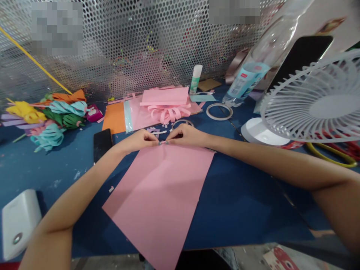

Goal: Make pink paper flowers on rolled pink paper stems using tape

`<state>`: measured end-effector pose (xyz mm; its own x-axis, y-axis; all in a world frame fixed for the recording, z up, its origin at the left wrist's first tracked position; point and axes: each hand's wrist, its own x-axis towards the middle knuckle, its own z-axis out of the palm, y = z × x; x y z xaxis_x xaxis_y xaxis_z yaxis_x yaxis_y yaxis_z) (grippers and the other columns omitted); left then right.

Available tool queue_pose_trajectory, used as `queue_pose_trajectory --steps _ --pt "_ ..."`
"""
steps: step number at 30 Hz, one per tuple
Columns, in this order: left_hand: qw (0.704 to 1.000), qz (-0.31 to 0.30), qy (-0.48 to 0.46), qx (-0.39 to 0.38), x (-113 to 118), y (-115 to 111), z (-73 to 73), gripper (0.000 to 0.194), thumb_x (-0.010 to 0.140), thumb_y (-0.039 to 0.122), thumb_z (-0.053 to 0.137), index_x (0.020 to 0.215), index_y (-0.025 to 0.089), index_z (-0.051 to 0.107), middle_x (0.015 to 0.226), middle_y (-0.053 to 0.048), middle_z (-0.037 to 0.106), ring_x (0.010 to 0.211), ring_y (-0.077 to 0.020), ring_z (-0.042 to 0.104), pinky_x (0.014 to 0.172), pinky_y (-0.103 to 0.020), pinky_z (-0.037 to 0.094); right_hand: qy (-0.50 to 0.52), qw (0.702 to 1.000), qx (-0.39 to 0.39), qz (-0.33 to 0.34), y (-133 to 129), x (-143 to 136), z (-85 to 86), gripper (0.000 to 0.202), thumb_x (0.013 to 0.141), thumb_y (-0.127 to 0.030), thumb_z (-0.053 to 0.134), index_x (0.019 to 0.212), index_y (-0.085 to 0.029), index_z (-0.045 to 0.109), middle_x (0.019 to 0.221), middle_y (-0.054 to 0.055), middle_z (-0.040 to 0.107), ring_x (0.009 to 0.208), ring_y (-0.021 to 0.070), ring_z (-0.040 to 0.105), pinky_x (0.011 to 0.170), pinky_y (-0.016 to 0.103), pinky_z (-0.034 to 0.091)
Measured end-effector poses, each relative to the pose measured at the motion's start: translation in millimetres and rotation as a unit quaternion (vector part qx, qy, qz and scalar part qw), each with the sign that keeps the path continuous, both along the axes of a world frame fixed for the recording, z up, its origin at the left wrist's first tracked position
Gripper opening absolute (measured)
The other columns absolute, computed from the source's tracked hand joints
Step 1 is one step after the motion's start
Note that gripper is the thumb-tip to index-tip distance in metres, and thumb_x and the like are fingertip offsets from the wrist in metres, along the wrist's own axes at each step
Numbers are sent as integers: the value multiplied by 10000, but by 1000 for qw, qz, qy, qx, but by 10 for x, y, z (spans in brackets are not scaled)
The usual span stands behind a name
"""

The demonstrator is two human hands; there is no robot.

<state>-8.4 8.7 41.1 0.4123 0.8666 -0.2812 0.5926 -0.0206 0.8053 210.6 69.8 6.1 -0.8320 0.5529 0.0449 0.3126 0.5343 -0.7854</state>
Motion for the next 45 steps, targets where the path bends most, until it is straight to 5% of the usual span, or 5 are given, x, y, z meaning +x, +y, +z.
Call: queue_pose_trajectory --steps 8,21,45 --pt "1000 28 4 4 7 -12 -29 218 734 343 701 746 127 734 710 -27 675 664 -133 530 675 -282 425 -36 999 22 17 26 3 16 371 871 -385 491 745 -126 725 590 -12 554 541 80 446 527 220 310" --pt "999 0 43 25 38 -29 23 245 789 345 618 686 132 681 677 -10 611 644 -129 495 620 -270 374 -27 1000 1 -8 0 -3 13 250 796 -268 600 878 -127 790 797 57 746 640 127 599 591 235 407" --pt "1000 26 -6 -3 81 -34 -34 207 652 299 779 645 137 650 586 9 573 565 -94 459 558 -237 341 -39 999 10 29 -37 0 76 196 797 -325 631 833 -169 745 763 23 694 627 106 532 619 241 357"
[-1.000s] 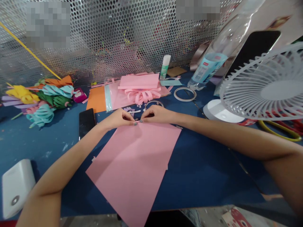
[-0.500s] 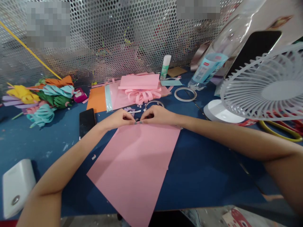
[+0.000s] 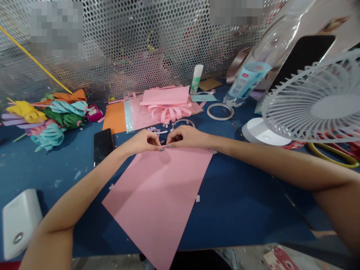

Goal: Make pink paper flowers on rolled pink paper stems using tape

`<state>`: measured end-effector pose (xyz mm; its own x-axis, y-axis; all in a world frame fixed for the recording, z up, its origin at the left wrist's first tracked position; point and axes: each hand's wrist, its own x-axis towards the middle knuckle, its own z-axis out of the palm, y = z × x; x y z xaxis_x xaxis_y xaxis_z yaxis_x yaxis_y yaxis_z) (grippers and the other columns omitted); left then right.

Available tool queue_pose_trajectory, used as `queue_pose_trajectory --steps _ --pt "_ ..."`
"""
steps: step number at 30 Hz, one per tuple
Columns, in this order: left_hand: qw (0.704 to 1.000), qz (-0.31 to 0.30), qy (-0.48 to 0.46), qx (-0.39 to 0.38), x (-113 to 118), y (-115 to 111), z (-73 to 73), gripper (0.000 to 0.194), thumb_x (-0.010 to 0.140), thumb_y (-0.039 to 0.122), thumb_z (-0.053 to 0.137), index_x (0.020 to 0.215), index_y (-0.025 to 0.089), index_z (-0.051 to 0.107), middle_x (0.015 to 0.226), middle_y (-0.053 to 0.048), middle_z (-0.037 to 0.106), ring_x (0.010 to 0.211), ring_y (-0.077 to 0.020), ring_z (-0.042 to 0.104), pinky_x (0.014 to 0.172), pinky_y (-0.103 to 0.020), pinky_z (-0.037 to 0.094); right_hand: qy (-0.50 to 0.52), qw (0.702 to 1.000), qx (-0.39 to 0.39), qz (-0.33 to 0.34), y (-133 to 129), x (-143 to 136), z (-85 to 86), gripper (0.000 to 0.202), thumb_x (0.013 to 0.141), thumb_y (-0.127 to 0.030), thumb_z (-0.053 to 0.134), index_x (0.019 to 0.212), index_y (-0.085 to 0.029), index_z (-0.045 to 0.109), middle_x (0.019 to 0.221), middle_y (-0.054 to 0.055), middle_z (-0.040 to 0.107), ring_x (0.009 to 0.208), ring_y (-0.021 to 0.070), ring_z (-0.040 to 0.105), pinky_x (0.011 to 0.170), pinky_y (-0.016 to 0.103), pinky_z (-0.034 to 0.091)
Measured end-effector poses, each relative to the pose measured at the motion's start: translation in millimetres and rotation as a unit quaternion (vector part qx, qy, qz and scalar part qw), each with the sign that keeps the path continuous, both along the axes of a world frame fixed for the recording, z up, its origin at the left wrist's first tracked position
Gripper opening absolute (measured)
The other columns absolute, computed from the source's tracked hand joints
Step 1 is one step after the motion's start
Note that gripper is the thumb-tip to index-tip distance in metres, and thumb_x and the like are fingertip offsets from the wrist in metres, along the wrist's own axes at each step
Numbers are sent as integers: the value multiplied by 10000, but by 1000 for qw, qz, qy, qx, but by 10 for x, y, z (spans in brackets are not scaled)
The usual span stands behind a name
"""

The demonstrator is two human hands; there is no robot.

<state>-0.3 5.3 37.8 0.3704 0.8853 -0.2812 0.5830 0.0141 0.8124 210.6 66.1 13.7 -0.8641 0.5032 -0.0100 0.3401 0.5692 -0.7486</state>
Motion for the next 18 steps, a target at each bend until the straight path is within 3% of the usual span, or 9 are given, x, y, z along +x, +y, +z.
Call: queue_pose_trajectory --steps 7,18 --pt "1000 -3 -26 -6 -51 38 -44 204 646 318 786 687 139 696 628 -5 627 607 -111 516 604 -251 392 13 1000 -23 4 6 -2 -1 215 784 -342 636 803 -152 735 731 20 669 599 94 492 614 242 351" --pt "998 -41 34 23 -50 21 8 178 733 304 700 782 140 751 729 -30 697 634 -121 526 615 -256 395 3 1000 -6 9 -13 3 2 229 794 -365 602 765 -163 706 707 14 630 596 96 457 590 245 327"
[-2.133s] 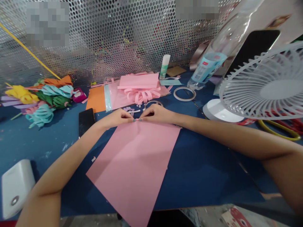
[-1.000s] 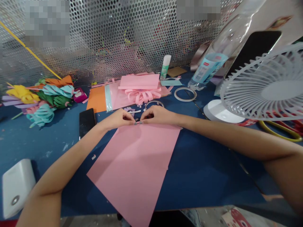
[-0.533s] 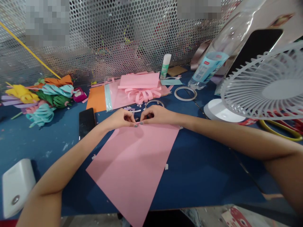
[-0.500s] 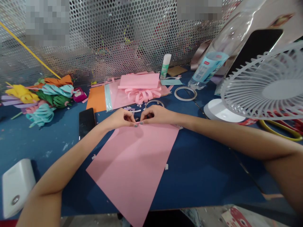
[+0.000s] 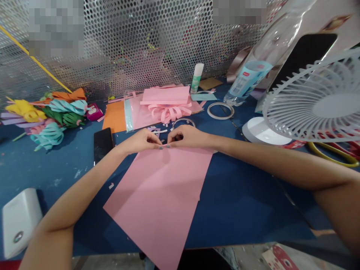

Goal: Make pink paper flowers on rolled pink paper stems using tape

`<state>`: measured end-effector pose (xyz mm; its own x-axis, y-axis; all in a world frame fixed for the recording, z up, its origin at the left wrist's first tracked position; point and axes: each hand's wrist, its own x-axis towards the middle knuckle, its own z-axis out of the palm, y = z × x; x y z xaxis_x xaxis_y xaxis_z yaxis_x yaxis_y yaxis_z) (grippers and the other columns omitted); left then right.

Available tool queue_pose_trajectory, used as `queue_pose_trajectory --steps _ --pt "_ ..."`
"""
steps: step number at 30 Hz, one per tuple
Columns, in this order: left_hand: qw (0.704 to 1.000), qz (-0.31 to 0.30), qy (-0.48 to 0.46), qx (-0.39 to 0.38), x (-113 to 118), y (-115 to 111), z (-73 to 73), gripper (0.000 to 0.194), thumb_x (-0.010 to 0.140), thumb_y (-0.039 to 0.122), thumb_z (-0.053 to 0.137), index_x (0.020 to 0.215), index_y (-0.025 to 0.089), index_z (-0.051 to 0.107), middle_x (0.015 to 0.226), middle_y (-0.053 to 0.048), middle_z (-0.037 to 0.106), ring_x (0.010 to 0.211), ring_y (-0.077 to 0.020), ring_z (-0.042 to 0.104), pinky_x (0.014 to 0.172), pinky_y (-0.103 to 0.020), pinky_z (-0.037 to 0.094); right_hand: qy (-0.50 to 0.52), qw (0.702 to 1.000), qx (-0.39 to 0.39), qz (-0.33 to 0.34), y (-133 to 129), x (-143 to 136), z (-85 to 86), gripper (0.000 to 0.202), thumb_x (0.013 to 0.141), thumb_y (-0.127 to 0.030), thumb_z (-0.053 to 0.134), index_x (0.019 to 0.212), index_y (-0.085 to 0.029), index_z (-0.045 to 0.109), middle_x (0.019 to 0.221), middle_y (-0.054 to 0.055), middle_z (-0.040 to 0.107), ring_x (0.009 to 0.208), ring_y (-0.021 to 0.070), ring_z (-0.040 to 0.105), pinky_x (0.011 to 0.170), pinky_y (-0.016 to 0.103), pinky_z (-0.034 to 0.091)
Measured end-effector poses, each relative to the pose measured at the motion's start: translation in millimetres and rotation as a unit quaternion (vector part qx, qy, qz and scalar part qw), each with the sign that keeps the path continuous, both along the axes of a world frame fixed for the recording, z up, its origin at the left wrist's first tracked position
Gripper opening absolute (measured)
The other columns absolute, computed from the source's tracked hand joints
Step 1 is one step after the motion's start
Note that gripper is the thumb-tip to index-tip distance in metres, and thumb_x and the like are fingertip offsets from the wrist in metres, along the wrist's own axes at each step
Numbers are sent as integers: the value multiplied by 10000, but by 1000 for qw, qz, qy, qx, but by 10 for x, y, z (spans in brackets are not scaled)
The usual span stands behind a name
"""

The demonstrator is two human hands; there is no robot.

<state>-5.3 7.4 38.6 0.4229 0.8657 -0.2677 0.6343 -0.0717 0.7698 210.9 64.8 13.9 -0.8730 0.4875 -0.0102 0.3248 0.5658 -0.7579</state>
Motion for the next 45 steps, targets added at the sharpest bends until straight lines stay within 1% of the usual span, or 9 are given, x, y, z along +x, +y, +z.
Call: queue_pose_trajectory --steps 5,8,13,17,22,28,33,37,45 --pt "1000 -5 9 6 -12 9 -31 201 742 323 683 784 139 752 696 -14 673 597 -107 481 571 -248 356 -6 1000 14 -10 -15 -4 9 225 800 -363 594 768 -166 699 707 10 627 596 96 464 590 243 328" --pt "1000 -8 -6 -11 -24 14 -20 214 737 343 703 801 145 755 715 -15 684 616 -111 500 588 -247 369 -10 999 40 -22 -44 -2 6 212 807 -356 598 776 -172 698 706 4 632 600 97 486 589 238 328" --pt "999 -18 -16 -22 -19 13 8 154 743 288 691 776 152 755 708 -13 691 620 -109 519 608 -244 388 -9 997 77 -29 -71 5 2 214 819 -370 611 783 -184 710 709 -5 651 618 98 521 597 230 335" --pt "1000 -3 -11 -21 3 7 5 124 702 259 725 746 146 753 677 -21 688 614 -116 534 598 -246 398 -23 999 32 -10 -42 10 11 246 811 -399 605 813 -179 716 721 5 662 618 104 531 593 232 341" --pt "999 9 -31 -31 17 -1 -5 146 669 275 758 719 140 731 659 -29 678 610 -120 557 603 -247 421 -5 1000 -28 8 -19 18 22 211 793 -344 581 805 -164 688 761 21 660 663 116 552 616 233 359" --pt "999 21 -18 -28 40 -8 -25 166 650 274 774 670 133 688 633 -29 654 599 -126 555 582 -249 417 -11 1000 2 0 -49 23 29 162 787 -329 599 780 -175 647 722 -2 612 627 102 496 602 237 334" --pt "999 -24 -1 -22 7 0 11 174 741 308 704 787 145 748 720 -26 692 638 -123 543 613 -249 399 6 1000 14 -5 -35 22 -19 196 798 -360 603 741 -173 620 667 -15 575 584 95 469 577 233 332" --pt "999 -41 15 -29 -6 -1 56 185 788 262 626 849 141 753 823 -40 729 713 -138 574 666 -251 423 16 1000 17 -4 -18 23 -50 193 795 -356 606 727 -175 615 651 -21 560 571 90 454 569 229 329" --pt "999 -15 3 -34 -9 5 6 174 760 249 651 832 140 764 788 -37 728 673 -133 566 649 -255 417 20 1000 -2 -18 -47 23 -37 187 783 -347 601 725 -170 617 654 -14 565 577 93 465 567 229 335"
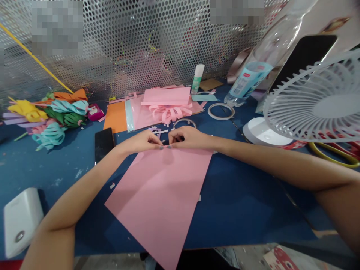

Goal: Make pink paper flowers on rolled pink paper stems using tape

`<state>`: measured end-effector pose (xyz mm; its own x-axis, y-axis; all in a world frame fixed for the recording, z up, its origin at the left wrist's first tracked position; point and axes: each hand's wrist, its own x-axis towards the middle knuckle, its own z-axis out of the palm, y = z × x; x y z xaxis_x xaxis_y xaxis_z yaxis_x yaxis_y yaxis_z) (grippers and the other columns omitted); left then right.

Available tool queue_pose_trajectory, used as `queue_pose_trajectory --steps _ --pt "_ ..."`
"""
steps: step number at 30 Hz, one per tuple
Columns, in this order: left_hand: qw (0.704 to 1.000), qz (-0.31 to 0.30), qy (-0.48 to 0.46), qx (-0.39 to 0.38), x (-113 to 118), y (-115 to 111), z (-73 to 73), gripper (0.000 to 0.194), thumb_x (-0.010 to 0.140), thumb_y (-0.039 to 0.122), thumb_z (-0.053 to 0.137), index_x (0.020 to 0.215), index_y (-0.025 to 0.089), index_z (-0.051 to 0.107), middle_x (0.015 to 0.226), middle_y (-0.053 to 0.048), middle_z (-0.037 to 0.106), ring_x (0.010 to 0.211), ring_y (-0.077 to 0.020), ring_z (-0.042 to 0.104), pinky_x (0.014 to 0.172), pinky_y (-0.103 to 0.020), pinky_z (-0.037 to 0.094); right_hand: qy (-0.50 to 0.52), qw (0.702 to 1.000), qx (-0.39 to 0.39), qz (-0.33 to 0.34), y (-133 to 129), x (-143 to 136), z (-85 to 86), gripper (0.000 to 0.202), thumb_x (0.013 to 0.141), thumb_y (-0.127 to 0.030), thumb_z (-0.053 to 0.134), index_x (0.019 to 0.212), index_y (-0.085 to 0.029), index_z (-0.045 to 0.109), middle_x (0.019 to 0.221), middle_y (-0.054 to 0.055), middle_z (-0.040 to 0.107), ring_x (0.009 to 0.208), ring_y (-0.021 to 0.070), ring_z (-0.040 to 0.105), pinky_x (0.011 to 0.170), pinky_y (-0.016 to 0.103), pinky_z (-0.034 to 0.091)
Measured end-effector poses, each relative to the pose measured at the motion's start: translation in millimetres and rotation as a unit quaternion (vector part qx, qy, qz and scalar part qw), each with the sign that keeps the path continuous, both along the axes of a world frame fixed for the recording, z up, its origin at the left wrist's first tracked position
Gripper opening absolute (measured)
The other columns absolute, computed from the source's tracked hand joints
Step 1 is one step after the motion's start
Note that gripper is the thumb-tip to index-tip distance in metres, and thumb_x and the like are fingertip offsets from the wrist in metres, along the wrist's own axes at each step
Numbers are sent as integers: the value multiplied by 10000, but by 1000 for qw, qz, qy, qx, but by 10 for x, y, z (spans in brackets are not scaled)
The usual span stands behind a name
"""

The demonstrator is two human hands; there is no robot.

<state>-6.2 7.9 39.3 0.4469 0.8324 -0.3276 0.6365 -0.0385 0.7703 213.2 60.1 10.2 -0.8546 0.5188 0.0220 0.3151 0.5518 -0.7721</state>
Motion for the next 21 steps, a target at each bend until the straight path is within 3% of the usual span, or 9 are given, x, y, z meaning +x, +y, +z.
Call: queue_pose_trajectory --steps 9,14,21 --pt "999 31 -24 -31 15 -7 13 173 675 246 751 806 136 774 739 -46 725 649 -129 563 635 -259 425 -27 998 -22 44 56 16 32 176 793 -335 574 804 -176 648 724 -8 606 614 96 498 595 230 350" --pt "998 45 -25 -40 39 -21 12 153 668 229 765 788 133 765 686 -36 702 620 -117 557 621 -249 419 -41 998 -3 37 40 20 50 142 784 -308 590 787 -174 637 729 -7 609 624 99 497 596 230 343" --pt "999 -14 -24 -25 -16 5 17 182 762 277 685 866 152 766 803 -34 723 694 -134 587 668 -255 437 -8 1000 1 24 14 10 32 216 814 -381 614 750 -175 591 691 -16 571 600 92 464 579 228 341"
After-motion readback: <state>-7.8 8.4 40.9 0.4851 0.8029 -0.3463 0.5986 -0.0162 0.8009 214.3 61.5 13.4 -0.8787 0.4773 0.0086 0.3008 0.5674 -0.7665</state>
